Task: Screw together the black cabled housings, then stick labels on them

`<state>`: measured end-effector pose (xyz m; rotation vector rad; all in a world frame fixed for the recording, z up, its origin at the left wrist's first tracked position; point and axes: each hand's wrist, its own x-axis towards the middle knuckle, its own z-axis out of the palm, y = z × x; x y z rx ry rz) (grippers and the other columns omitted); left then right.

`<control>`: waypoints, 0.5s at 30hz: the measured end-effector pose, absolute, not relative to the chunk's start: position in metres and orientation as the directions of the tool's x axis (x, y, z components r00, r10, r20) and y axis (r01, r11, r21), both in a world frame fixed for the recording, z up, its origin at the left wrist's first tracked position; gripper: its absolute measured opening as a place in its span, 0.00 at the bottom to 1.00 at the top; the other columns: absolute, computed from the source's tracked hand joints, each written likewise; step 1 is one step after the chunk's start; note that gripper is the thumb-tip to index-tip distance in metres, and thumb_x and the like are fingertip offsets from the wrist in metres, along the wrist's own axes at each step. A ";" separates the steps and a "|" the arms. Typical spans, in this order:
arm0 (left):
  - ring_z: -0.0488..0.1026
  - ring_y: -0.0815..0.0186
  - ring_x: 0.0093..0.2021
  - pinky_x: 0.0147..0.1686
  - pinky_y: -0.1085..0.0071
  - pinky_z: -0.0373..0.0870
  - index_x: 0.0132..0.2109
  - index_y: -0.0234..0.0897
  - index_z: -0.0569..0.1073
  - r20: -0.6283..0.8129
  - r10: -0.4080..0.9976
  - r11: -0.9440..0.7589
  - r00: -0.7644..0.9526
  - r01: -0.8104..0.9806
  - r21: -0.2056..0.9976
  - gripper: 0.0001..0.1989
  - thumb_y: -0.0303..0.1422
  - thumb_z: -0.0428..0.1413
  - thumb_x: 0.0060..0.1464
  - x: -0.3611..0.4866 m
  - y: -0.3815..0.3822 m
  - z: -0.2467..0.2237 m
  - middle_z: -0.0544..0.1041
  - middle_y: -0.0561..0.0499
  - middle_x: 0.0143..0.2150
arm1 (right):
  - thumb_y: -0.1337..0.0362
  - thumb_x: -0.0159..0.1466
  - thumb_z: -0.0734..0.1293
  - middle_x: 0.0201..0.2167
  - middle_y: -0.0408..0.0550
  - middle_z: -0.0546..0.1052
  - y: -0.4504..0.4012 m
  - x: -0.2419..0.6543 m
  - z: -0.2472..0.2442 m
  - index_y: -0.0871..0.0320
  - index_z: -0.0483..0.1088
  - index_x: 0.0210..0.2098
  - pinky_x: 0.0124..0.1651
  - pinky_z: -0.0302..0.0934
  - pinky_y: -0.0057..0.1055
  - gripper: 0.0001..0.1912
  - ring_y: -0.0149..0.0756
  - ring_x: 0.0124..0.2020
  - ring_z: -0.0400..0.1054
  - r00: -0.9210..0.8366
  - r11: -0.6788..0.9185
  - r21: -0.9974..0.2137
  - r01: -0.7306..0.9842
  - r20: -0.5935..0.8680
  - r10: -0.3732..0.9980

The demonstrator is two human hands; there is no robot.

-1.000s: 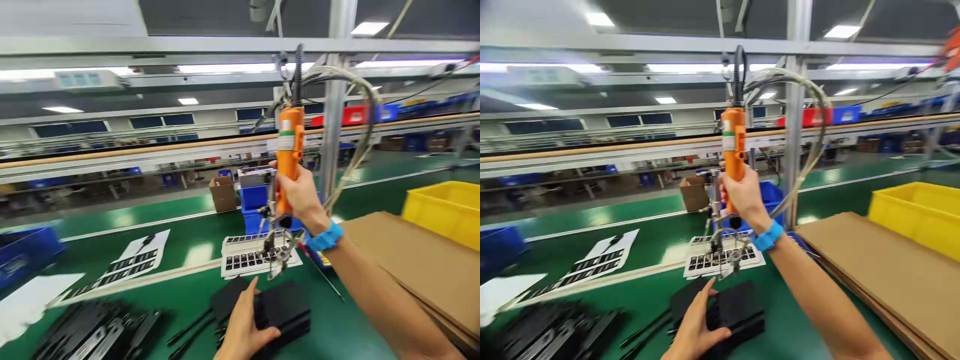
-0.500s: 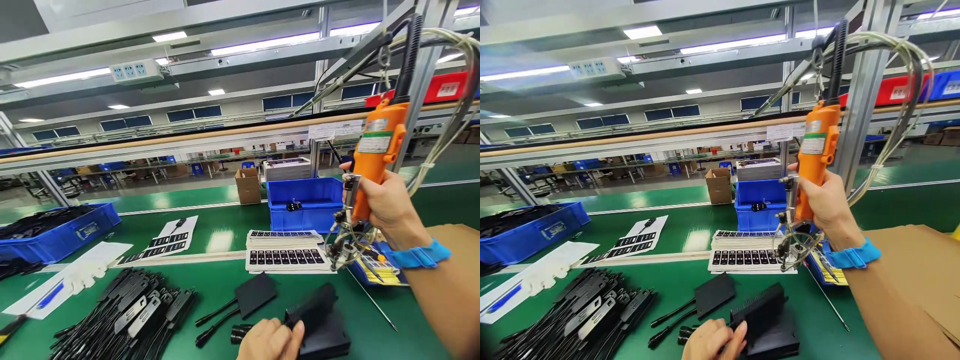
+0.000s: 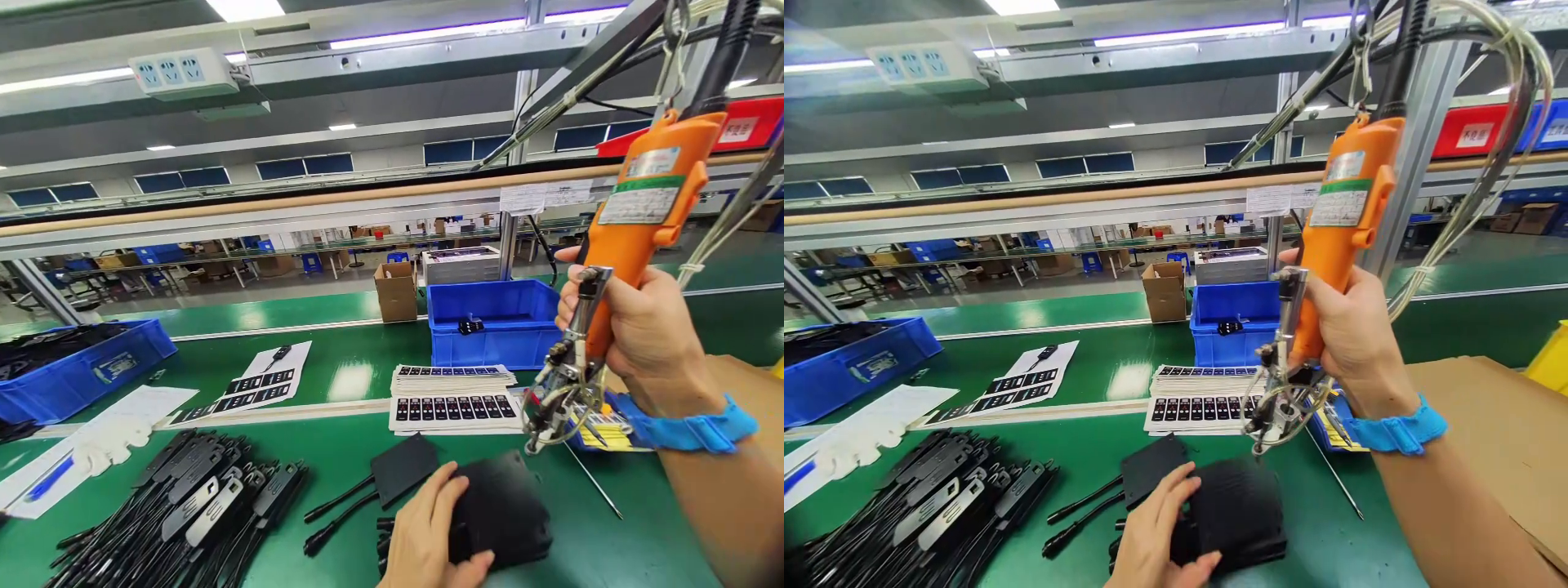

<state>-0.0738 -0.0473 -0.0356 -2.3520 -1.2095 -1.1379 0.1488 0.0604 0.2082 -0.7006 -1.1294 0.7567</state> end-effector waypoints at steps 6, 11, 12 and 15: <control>0.74 0.50 0.43 0.42 0.52 0.76 0.56 0.34 0.66 0.478 0.860 -0.424 0.180 0.773 0.471 0.42 0.41 0.72 0.34 -0.049 -0.041 -0.029 0.76 0.40 0.45 | 0.60 0.55 0.72 0.19 0.39 0.69 0.026 0.107 0.170 0.56 0.72 0.45 0.16 0.59 0.27 0.18 0.30 0.16 0.62 0.079 0.538 -0.836 -0.107 0.533 0.843; 0.71 0.49 0.46 0.45 0.49 0.73 0.52 0.36 0.70 0.410 0.889 -0.417 0.204 0.731 0.540 0.37 0.36 0.73 0.32 -0.046 -0.041 -0.032 0.74 0.40 0.48 | 0.61 0.54 0.70 0.21 0.40 0.70 0.008 0.085 0.141 0.57 0.72 0.40 0.17 0.62 0.26 0.14 0.29 0.17 0.62 0.053 0.547 -0.837 -0.009 0.545 0.836; 0.71 0.49 0.46 0.45 0.49 0.73 0.52 0.36 0.71 0.404 0.891 -0.418 0.208 0.724 0.549 0.36 0.36 0.72 0.33 -0.047 -0.041 -0.033 0.73 0.40 0.49 | 0.61 0.54 0.70 0.22 0.40 0.71 0.006 0.084 0.138 0.57 0.72 0.39 0.18 0.62 0.26 0.13 0.29 0.17 0.63 0.057 0.545 -0.838 0.006 0.544 0.837; 0.71 0.49 0.46 0.44 0.49 0.73 0.51 0.36 0.72 0.382 0.901 -0.404 0.206 0.721 0.563 0.34 0.36 0.71 0.35 -0.048 -0.042 -0.034 0.73 0.40 0.48 | 0.60 0.54 0.69 0.23 0.41 0.71 0.003 0.082 0.132 0.57 0.72 0.38 0.17 0.61 0.26 0.12 0.29 0.17 0.63 0.065 0.536 -0.844 0.025 0.536 0.841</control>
